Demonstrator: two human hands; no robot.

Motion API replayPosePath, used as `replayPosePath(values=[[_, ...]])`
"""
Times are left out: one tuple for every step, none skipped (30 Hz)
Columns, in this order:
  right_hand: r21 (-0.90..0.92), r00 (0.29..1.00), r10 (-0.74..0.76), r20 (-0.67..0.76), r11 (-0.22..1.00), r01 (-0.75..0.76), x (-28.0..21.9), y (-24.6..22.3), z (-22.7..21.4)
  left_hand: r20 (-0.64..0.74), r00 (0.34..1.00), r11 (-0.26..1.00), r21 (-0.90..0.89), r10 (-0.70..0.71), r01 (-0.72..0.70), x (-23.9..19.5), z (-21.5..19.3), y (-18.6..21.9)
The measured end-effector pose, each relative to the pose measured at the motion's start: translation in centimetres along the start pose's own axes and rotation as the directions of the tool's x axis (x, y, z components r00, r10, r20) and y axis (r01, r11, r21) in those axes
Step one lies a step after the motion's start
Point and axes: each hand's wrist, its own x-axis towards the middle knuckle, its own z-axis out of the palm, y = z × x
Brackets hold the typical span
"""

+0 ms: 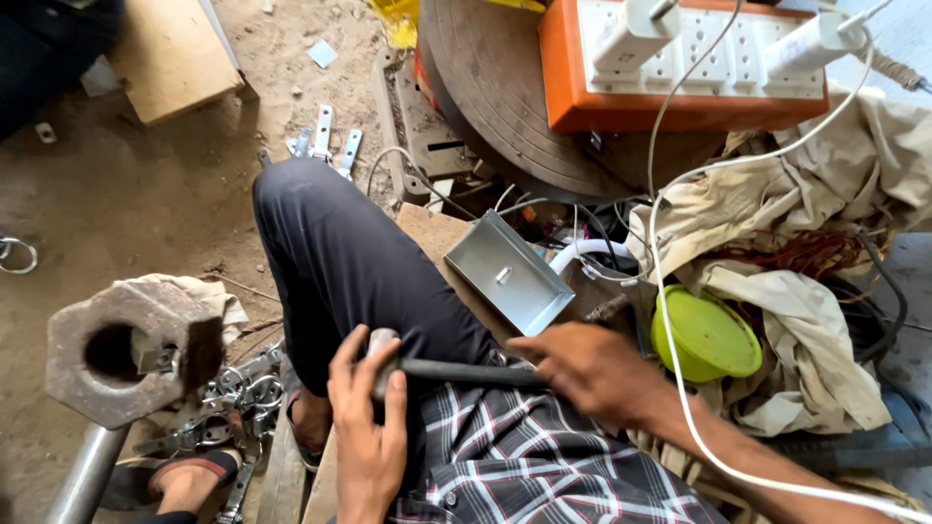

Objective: The person places small metal brackets one by one onto a large hexagonal metal base and strikes them with a hammer, occasionally using a metal pin as an intermediary, while seated on the floor of a workshop.

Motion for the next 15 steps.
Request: replayPosePath(values=[[-0.041,0.994,0.097,-0.055,0.994,-0.1,-0.2,1.0,-0.6,0.022,0.999,0.999,0.034,0.04,-0.041,-0.3,-0.3,-0.4],[-0.115,0.935,0.351,0.057,0.932,-0.343,-0.7,2.3,-1.5,0.045,0.996,0.994,0.068,0.079,-0.082,-0.6,-0.4,-0.8],[-0.211,0.796,0.589,0.138,0.803,-0.558,-1.5,3.8,-2.5,0.029,0.994,0.991,0.082,0.104,-0.106,-0.8,-0.1,-1.2],[-0.291,0.763,0.632,0.135,0.762,-0.579,-2.2,5.4,-3.1,0.013,0.991,0.987,0.096,0.13,-0.131,-1.1,0.4,-1.4],[-0.371,0.725,0.676,0.128,0.711,-0.597,-3.0,7.2,-3.7,0.001,0.988,0.982,0.107,0.155,-0.154,-1.4,0.8,-1.6],[-0.383,0.745,0.662,0.084,0.711,-0.589,-3.6,8.7,-3.7,0.004,0.989,0.981,0.125,0.148,-0.148,-1.8,1.0,-1.7],[-0.397,0.761,0.647,0.038,0.709,-0.583,-4.2,10.2,-3.6,0.007,0.99,0.98,0.139,0.142,-0.142,-2.0,1.4,-1.7],[-0.411,0.776,0.63,-0.007,0.706,-0.577,-4.6,11.5,-3.3,0.01,0.991,0.979,0.153,0.136,-0.136,-2.1,1.7,-1.5],[-0.424,0.8,0.599,-0.034,0.716,-0.555,-5.1,12.6,-2.7,0.053,0.987,0.976,0.15,0.149,-0.155,-2.5,2.0,-1.2],[-0.438,0.822,0.567,-0.061,0.724,-0.532,-5.5,13.4,-2.2,0.095,0.982,0.974,0.146,0.162,-0.175,-2.6,2.2,-0.8],[-0.447,0.848,0.523,-0.088,0.74,-0.502,-5.3,14.0,-1.6,0.128,0.976,0.969,0.15,0.178,-0.196,-2.4,2.1,-0.3],[-0.466,0.845,0.527,-0.095,0.726,-0.506,-5.3,14.4,-1.1,0.167,0.973,0.955,0.223,0.161,-0.197,-2.3,2.3,0.3],[-0.482,0.843,0.527,-0.105,0.715,-0.506,-5.0,14.6,-0.9,0.201,0.969,0.933,0.298,0.142,-0.199,-2.0,2.4,1.0],[-0.498,0.843,0.526,-0.115,0.703,-0.507,-4.7,14.7,-0.7,0.233,0.965,0.906,0.372,0.119,-0.201,-1.7,2.3,1.5],[-0.512,0.834,0.54,-0.113,0.688,-0.514,-4.5,14.8,-0.7,0.218,0.968,0.909,0.368,0.122,-0.198,-1.3,2.1,1.9]])
